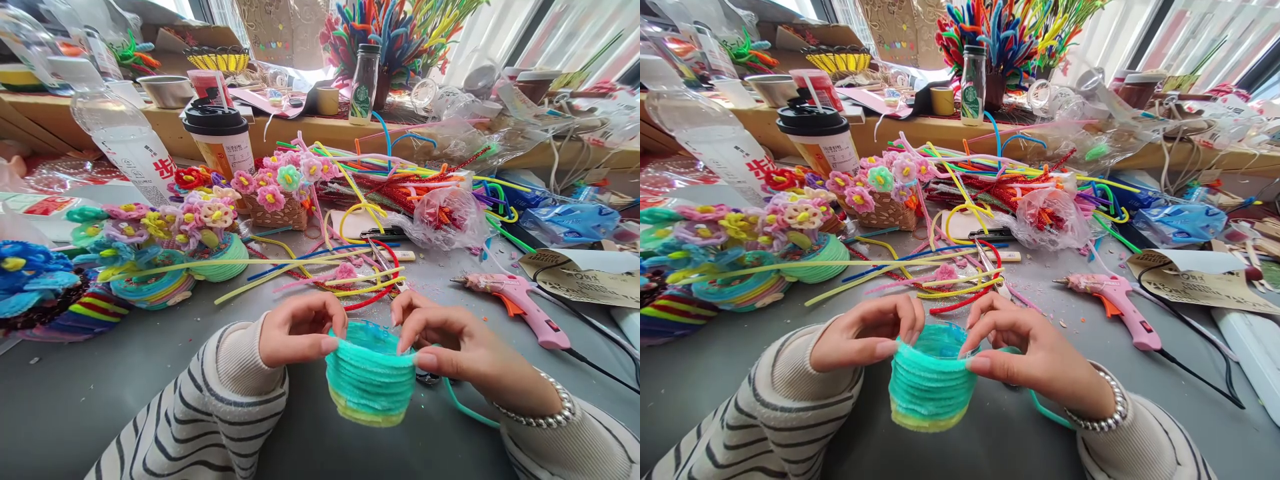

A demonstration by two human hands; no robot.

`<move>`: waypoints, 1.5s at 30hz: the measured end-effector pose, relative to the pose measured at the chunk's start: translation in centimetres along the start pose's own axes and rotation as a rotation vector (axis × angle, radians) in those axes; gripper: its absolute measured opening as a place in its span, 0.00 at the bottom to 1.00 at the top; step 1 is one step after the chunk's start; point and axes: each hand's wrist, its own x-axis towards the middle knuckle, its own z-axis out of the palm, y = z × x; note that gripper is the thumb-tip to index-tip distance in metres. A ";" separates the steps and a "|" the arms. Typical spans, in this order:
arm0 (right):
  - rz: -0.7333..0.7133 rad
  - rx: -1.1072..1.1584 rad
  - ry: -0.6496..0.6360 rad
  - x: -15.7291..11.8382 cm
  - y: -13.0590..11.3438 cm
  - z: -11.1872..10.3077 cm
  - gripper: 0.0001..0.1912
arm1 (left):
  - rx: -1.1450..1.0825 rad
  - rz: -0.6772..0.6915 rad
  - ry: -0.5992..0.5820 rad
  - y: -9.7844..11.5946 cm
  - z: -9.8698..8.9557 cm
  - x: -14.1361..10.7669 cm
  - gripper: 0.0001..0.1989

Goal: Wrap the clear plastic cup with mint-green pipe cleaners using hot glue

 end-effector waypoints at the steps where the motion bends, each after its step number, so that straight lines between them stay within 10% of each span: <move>1: 0.011 0.022 -0.007 0.0 0.0 0.0 0.14 | 0.012 -0.005 -0.020 0.0 -0.1 0.0 0.17; 15: 0.161 0.267 -0.053 -0.2 0.4 0.0 0.06 | 0.071 0.048 -0.174 0.0 -0.7 0.0 0.13; 45: 0.109 0.263 -0.033 -0.2 0.7 -0.1 0.03 | 0.061 0.022 -0.124 -0.1 -0.5 -0.1 0.15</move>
